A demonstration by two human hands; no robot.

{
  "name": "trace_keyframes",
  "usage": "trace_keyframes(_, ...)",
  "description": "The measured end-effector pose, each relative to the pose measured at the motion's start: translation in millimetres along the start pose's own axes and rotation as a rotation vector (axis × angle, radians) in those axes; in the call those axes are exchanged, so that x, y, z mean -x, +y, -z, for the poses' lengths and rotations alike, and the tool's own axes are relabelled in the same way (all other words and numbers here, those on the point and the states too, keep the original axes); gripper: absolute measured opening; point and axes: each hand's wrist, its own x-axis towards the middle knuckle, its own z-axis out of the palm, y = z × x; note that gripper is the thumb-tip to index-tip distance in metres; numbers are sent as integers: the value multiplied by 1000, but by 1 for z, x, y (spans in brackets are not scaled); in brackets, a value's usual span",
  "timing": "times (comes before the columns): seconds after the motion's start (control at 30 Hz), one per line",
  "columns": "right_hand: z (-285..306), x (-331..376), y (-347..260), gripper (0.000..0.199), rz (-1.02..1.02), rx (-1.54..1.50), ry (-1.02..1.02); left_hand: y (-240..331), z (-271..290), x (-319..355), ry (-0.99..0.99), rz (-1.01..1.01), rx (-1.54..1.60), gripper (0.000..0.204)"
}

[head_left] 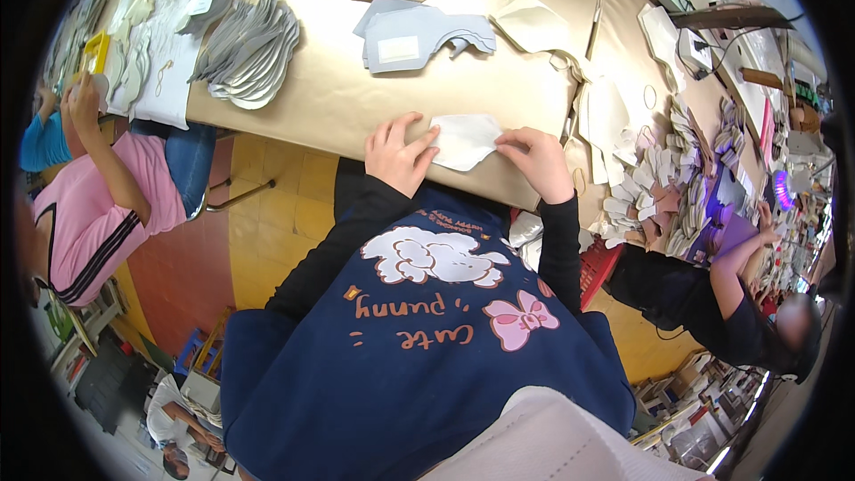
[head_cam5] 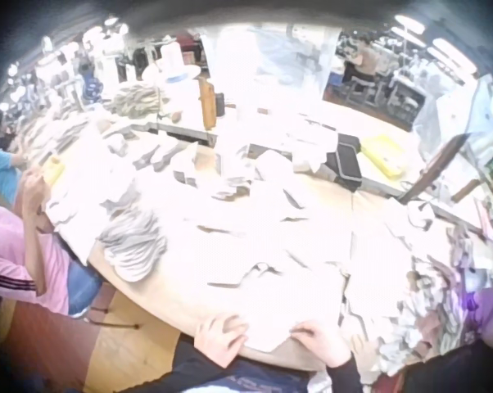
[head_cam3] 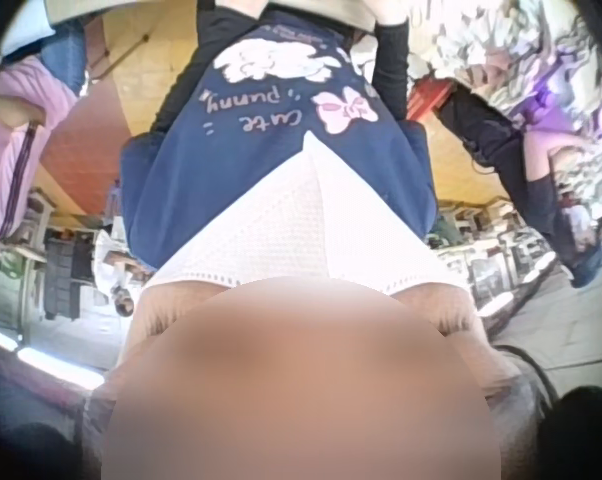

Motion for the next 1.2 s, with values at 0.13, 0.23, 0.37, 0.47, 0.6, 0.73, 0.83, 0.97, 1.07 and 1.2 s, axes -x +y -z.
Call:
trace_keyframes(0.13,-1,0,7,14,30,-3,28,3,-3,-1,31,-17,-9,32)
trace_keyframes(0.23,-2,-2,10,14,33,30,15,7,-10,-5,-14,-117,48,29)
trace_keyframes(0.37,-5,-2,13,15,32,17,27,18,-28,-11,-57,-286,187,28)
trace_keyframes(0.47,-6,2,18,15,57,1,89,22,-34,-12,-86,-315,179,37)
trace_keyframes(0.6,3,12,29,17,-57,-78,188,20,-32,-14,-149,-363,84,47)
trace_keyframes(0.73,12,19,38,20,-185,-245,259,26,-33,-16,-161,-392,-54,53)
trace_keyframes(0.83,12,19,41,19,-204,-317,288,32,-36,-17,-187,-373,-83,58)
trace_keyframes(0.97,12,16,42,19,-181,-313,296,37,-39,-20,-188,-385,-136,65)
trace_keyframes(1.07,13,16,43,20,-206,-313,271,38,-40,-20,-195,-379,-131,67)
trace_keyframes(1.2,15,18,43,23,-186,-305,282,42,-41,-20,-201,-366,-91,66)
